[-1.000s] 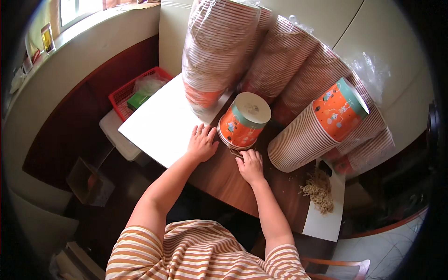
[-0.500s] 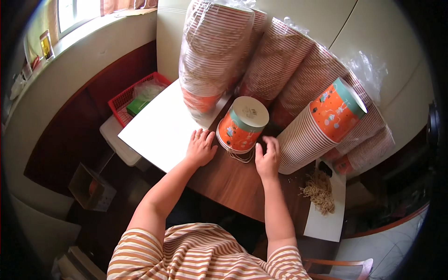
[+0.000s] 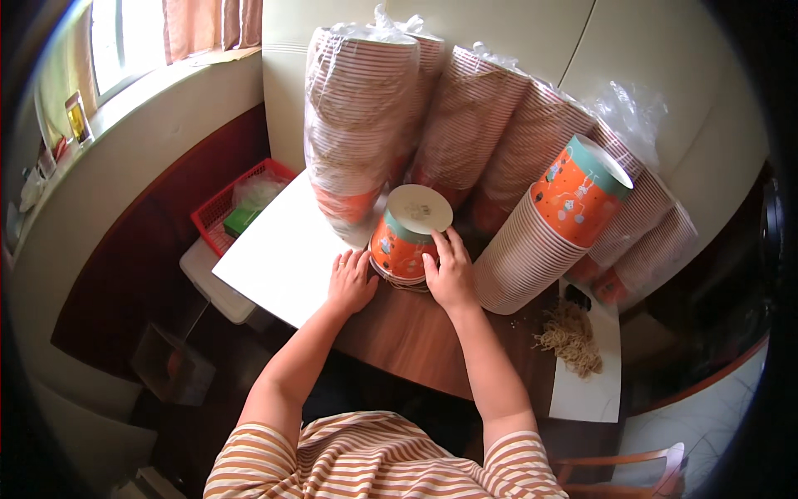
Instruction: Attaching rubber band loops to paper bowls and organizing them into stacks.
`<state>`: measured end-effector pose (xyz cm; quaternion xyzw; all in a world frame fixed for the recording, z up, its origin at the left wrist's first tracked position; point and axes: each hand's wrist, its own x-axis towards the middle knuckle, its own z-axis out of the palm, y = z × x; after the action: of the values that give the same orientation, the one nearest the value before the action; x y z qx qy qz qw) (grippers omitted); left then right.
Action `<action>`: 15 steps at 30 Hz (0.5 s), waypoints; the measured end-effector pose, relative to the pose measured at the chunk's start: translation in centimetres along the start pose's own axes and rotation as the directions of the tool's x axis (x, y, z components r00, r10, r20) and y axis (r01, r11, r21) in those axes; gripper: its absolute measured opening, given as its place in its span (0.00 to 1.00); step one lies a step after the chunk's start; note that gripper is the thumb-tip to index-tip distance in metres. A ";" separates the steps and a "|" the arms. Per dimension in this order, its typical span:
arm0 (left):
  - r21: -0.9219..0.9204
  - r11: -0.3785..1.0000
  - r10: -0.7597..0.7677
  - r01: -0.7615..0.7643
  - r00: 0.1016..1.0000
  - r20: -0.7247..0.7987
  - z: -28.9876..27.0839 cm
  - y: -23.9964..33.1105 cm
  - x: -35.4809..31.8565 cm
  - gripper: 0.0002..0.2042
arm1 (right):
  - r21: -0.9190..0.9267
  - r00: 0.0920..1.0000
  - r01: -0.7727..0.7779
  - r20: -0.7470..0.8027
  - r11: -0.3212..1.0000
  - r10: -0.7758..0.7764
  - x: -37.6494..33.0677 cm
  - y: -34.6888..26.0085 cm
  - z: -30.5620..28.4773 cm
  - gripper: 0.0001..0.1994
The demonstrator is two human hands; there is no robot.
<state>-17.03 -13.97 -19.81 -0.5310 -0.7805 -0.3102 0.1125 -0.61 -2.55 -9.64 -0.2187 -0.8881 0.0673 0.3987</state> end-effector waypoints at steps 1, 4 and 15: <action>-0.014 1.000 -0.006 0.006 1.000 -0.012 0.0 0.0 0.0 0.27 | 0.018 1.000 -0.010 0.010 1.000 0.010 0.0 0.0 0.0 0.25; -0.062 0.998 -0.021 0.017 0.998 -0.063 0.2 0.0 -0.1 0.27 | 0.037 0.999 -0.029 0.015 0.999 0.029 -0.2 0.0 -0.5 0.25; -0.164 0.985 0.027 -0.057 0.983 -0.180 0.0 0.2 -0.1 0.21 | -0.387 0.858 0.032 -0.462 0.921 -0.224 4.5 0.8 -19.7 0.18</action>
<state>-16.82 -13.99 -19.72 -0.5253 -0.7269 -0.4186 0.1430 11.56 -0.98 6.43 -0.2384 -0.7643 -0.1852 0.5698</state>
